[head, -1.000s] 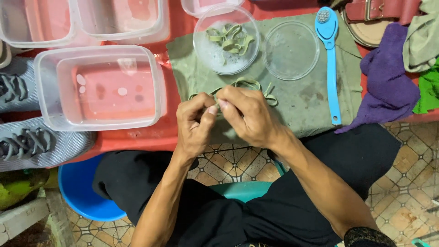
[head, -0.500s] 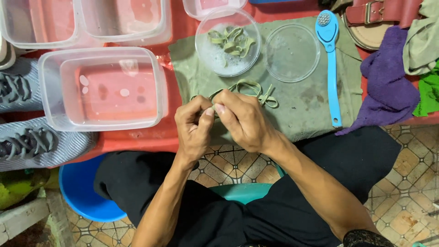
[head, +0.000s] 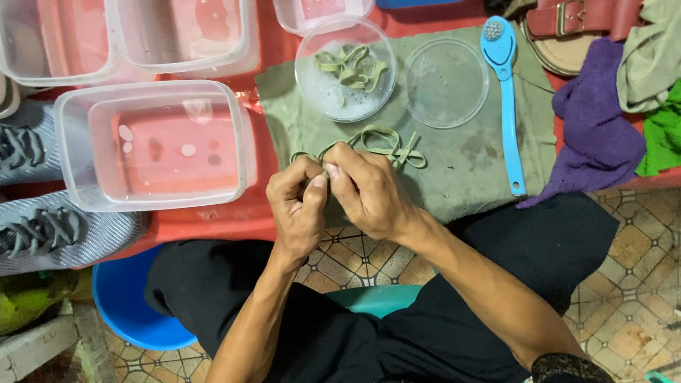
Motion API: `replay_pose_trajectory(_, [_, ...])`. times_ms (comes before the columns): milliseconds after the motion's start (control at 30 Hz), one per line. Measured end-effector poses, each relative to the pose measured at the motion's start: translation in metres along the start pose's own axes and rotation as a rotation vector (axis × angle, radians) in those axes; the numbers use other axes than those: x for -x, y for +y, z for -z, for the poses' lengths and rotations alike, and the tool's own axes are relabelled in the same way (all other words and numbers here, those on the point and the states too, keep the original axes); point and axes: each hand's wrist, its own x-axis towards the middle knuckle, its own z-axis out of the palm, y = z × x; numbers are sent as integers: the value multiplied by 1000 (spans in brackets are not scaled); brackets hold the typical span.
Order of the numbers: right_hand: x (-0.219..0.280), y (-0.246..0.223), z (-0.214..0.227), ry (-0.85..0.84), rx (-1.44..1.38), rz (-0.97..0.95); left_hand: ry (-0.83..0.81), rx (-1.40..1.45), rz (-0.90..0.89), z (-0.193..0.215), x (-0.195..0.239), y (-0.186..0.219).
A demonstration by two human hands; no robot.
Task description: The person sits cross-legged and cleans a green shoe lace by hand. They repeatedly dip the lace into a small container of soapy water, scrub it between their fingers, and rinse it in a larger container of water. The person handles the lace continuously, stretching and wringing it out during the process.
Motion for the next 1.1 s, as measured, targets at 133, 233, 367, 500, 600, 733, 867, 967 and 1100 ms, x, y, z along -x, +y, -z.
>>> replay_pose_trajectory(133, [4,2,2,-7,42,19,-5,-28,2,-1,1,0])
replay_pose_trajectory(233, [4,3,-1,-4,-11,9,5,-3,-2,-1,0,2])
replay_pose_trajectory(367, [2,-2,-4,38,-21,32,12,-10,13,0,0,3])
replay_pose_trajectory(500, [-1,-2,-4,38,3,12,20,16,29,1,1,-1])
replay_pose_trajectory(600, [-2,-8,1,40,-6,36,-15,2,35,1,-1,-11])
replay_pose_trajectory(733, [-2,-3,2,34,19,10,7,69,44,-1,-1,-6])
replay_pose_trajectory(867, [0,0,3,34,-84,-5,-4,71,51,-6,0,-15])
replay_pose_trajectory(967, [-2,0,2,9,-48,-15,2,138,76,-4,0,-13])
replay_pose_trajectory(1100, [-4,-12,6,-9,-47,-51,-32,134,99,-2,0,-23])
